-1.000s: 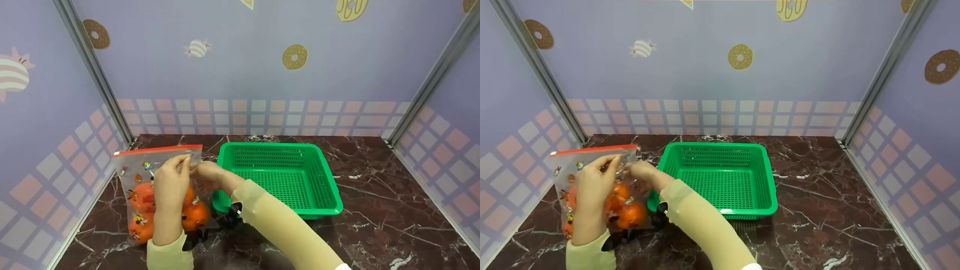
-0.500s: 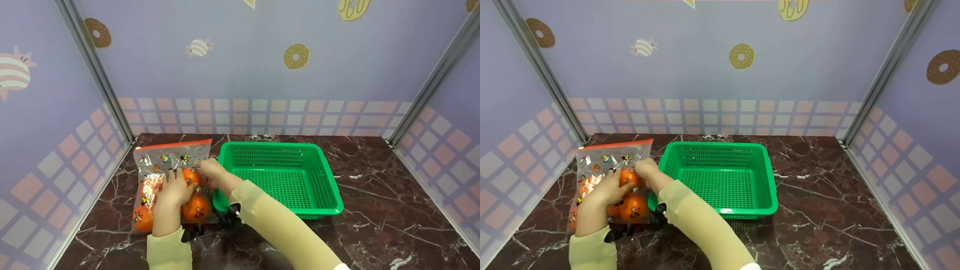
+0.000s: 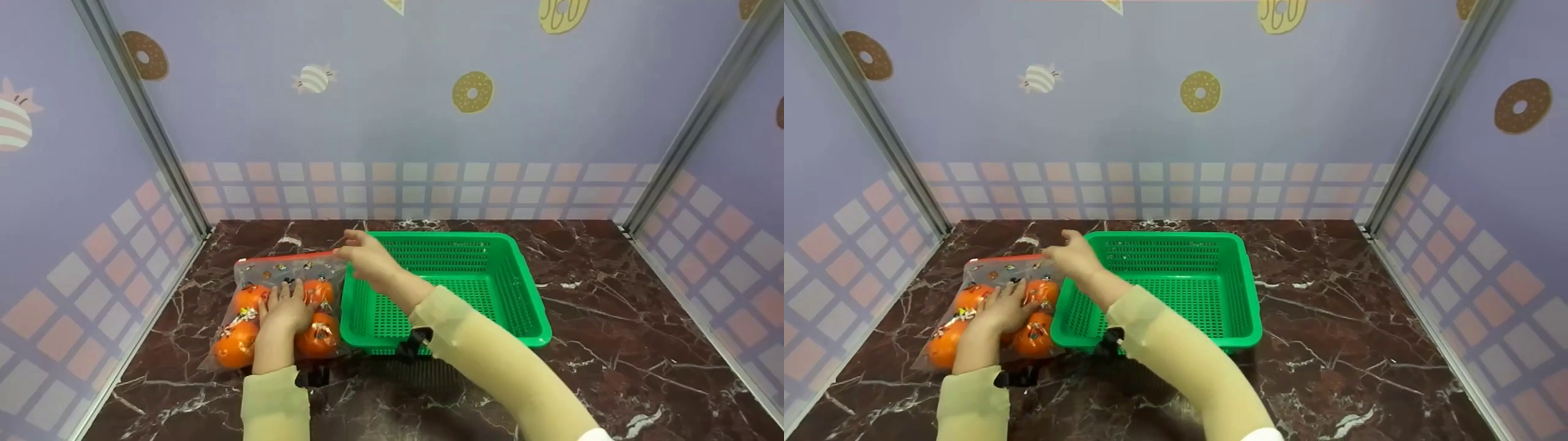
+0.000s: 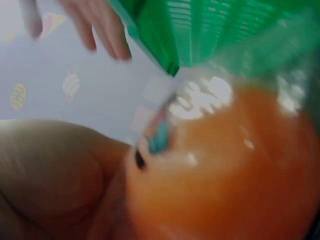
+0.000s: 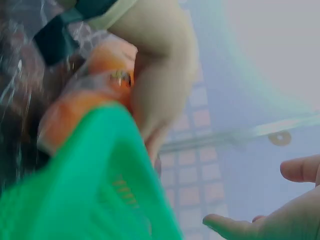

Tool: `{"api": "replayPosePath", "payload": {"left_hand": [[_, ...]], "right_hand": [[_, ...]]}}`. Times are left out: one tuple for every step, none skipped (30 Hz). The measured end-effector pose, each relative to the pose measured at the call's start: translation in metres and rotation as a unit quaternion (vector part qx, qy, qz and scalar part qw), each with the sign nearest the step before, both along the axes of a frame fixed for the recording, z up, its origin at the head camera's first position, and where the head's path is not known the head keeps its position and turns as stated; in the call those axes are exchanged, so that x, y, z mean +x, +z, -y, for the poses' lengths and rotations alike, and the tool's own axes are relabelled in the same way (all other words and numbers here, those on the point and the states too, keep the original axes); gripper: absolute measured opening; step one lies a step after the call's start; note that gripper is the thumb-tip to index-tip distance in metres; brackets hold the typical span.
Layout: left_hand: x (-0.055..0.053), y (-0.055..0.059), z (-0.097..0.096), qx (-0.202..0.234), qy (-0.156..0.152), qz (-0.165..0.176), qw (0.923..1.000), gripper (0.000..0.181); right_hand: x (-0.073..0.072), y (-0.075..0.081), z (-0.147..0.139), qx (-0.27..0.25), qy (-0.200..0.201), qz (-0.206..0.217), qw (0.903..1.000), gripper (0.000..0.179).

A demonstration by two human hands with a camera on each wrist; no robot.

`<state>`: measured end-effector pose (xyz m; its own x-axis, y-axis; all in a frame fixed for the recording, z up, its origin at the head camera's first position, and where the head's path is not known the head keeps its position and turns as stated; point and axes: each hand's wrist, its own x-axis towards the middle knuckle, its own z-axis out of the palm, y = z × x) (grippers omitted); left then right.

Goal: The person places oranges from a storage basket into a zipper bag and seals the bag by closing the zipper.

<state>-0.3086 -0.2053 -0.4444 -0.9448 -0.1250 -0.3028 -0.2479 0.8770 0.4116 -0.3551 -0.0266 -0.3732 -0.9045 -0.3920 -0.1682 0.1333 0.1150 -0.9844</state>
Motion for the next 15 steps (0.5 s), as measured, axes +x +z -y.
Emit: {"api": "replayPosePath", "payload": {"left_hand": [[0.000,-0.001,0.001,-0.004,-0.006,-0.004,1.0000,0.070],[0.000,-0.002,0.002,-0.006,-0.011,-0.006,0.9999,0.069],[0.000,-0.002,0.002,-0.008,-0.015,-0.009,0.9998,0.069],[0.001,-0.002,0.002,-0.008,-0.018,-0.011,0.9997,0.069],[0.001,-0.002,0.003,-0.007,-0.019,-0.012,0.9997,0.069],[0.002,-0.002,0.003,-0.004,-0.020,-0.011,0.9997,0.069],[0.002,-0.002,0.004,-0.002,-0.018,-0.011,0.9998,0.069],[0.002,-0.001,0.004,0.000,-0.016,-0.009,0.9998,0.069],[0.002,0.000,0.004,0.002,-0.013,-0.005,0.9999,0.070],[0.002,0.001,0.004,0.005,-0.010,0.000,0.9999,0.070],[0.001,0.004,0.004,0.005,-0.008,0.004,0.9999,0.072],[0.001,0.008,0.003,0.003,-0.007,0.011,0.9999,0.074],[0.001,0.014,0.001,0.001,-0.005,0.015,0.9999,0.076],[-0.001,0.022,-0.001,-0.002,-0.004,0.018,0.9998,0.078],[-0.002,0.031,-0.003,0.000,-0.003,0.017,0.9998,0.080]], "right_hand": [[-0.003,0.000,-0.007,0.001,0.003,-0.001,1.0000,0.063],[-0.006,0.000,-0.015,0.005,0.006,-0.003,1.0000,0.062],[-0.009,0.000,-0.023,0.007,0.007,-0.006,0.9999,0.061],[-0.012,-0.001,-0.032,0.009,0.005,-0.009,0.9999,0.060],[-0.015,-0.002,-0.040,0.010,0.004,-0.013,0.9999,0.060],[-0.018,-0.003,-0.049,0.012,0.000,-0.016,0.9998,0.059],[-0.022,-0.003,-0.057,0.015,-0.004,-0.019,0.9997,0.059],[-0.026,-0.004,-0.065,0.018,-0.011,-0.022,0.9995,0.058],[-0.030,-0.004,-0.073,0.023,-0.019,-0.027,0.9992,0.058],[-0.034,-0.004,-0.080,0.032,-0.029,-0.035,0.9985,0.057],[-0.038,-0.005,-0.087,0.042,-0.040,-0.046,0.9973,0.057],[-0.042,-0.005,-0.094,0.056,-0.052,-0.060,0.9952,0.057],[-0.047,-0.005,-0.100,0.072,-0.063,-0.079,0.9923,0.058],[-0.051,-0.005,-0.106,0.092,-0.074,-0.099,0.9881,0.060],[-0.055,-0.006,-0.111,0.113,-0.085,-0.123,0.9822,0.061]]}}
